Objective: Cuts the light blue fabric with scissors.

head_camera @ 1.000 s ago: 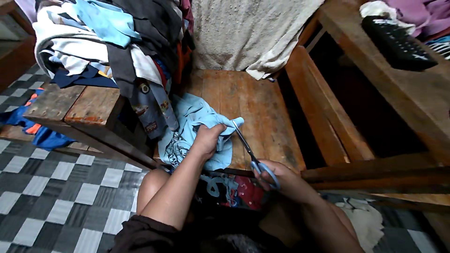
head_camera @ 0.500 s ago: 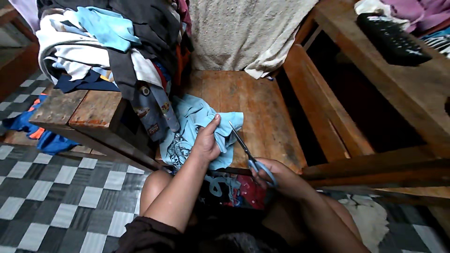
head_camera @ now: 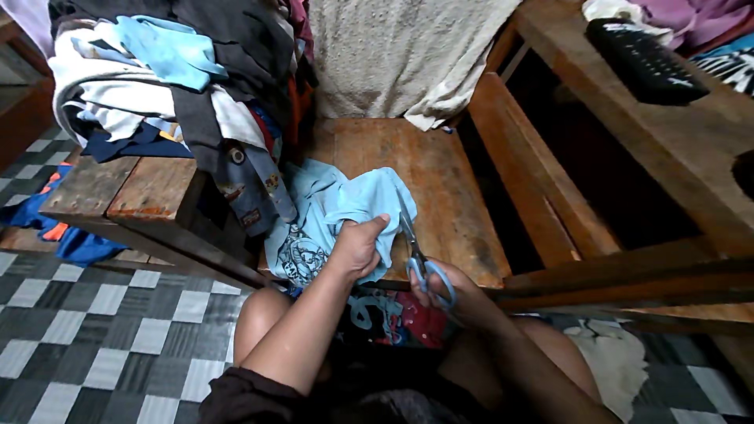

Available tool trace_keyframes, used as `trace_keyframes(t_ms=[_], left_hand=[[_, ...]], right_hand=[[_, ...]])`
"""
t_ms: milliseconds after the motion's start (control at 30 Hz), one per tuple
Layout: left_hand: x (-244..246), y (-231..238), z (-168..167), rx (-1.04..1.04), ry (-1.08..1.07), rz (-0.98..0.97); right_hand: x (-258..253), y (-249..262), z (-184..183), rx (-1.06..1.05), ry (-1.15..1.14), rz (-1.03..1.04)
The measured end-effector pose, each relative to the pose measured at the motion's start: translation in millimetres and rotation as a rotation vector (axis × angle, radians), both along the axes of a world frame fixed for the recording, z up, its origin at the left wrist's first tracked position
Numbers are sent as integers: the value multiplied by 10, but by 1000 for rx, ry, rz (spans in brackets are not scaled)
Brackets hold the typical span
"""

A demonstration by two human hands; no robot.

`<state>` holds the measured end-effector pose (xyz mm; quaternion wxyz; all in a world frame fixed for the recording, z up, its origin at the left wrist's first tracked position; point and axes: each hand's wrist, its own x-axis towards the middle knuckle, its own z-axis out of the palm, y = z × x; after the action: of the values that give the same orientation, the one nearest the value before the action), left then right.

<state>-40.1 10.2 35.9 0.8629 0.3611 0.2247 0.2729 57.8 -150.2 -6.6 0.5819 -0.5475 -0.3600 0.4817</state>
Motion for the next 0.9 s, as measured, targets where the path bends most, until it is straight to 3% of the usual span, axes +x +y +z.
trace_keyframes(t_ms=[267, 667, 900], left_hand=[[-26, -14, -2, 58, 23, -96], [-41, 4, 44, 64, 48, -72], [-86, 24, 14, 143, 102, -247]], right_hand=[[-17, 21, -5, 50, 17, -46], [-72, 27, 21, 37, -10, -89], [-36, 11, 3, 111, 26, -80]])
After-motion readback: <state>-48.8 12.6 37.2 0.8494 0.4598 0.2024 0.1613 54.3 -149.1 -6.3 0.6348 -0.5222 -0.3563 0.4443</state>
